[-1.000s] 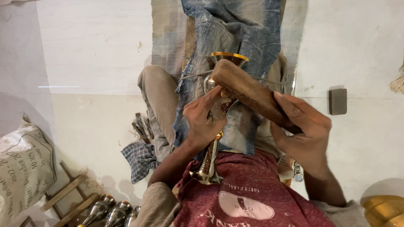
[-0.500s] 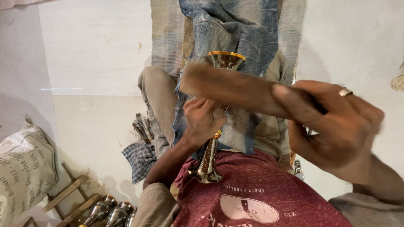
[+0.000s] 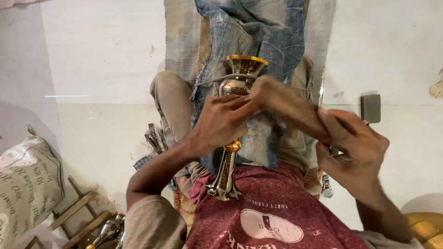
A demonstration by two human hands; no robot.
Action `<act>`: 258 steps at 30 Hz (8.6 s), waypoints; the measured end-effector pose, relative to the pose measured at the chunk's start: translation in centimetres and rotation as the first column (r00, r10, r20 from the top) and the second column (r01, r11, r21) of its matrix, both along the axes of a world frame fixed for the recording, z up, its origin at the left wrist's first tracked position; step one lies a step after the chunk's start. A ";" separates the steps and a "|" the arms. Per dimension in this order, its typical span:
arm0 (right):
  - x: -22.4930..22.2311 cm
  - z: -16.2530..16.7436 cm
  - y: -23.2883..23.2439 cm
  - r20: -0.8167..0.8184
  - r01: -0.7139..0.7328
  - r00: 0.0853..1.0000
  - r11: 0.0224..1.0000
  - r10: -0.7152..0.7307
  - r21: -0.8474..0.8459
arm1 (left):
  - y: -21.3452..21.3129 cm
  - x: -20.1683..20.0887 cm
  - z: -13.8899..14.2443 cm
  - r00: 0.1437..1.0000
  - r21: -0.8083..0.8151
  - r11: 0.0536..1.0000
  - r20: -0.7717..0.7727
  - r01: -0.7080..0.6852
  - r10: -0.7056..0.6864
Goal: The person sits on the floor with a brass goblet-shaped vessel held between their feet and lap. They hold a punch against the vessel's flared body and strike it with a wooden mallet, rotating the vessel to work around its surface, shaping and smoothing the metal.
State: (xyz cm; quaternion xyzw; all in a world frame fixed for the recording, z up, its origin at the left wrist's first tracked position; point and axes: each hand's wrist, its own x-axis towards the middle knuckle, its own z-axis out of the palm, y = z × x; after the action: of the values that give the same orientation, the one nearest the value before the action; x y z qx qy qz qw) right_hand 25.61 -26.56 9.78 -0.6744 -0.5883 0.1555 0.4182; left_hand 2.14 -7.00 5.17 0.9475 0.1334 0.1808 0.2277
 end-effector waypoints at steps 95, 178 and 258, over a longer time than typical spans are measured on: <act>2.5 10.9 10.9 0.400 -0.318 0.796 0.875 0.455 -0.364 | -2.8 0.9 -0.2 0.748 -0.288 0.816 0.330 -0.501 0.576; 1.7 4.7 6.3 0.337 -0.058 0.929 0.961 0.151 -0.271 | 3.3 -0.7 3.3 0.984 -0.315 0.943 0.103 -0.103 0.142; -1.4 -5.8 0.5 -0.130 0.254 0.962 0.962 -0.240 0.102 | 9.3 4.5 2.6 0.938 -0.213 0.928 -0.100 0.307 -0.333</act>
State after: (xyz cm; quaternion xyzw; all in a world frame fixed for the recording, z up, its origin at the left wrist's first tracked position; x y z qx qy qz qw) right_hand 24.26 -26.11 4.03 -0.7065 -0.4822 0.1062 0.5070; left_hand 6.63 2.34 7.73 0.9397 0.0090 0.0633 0.3359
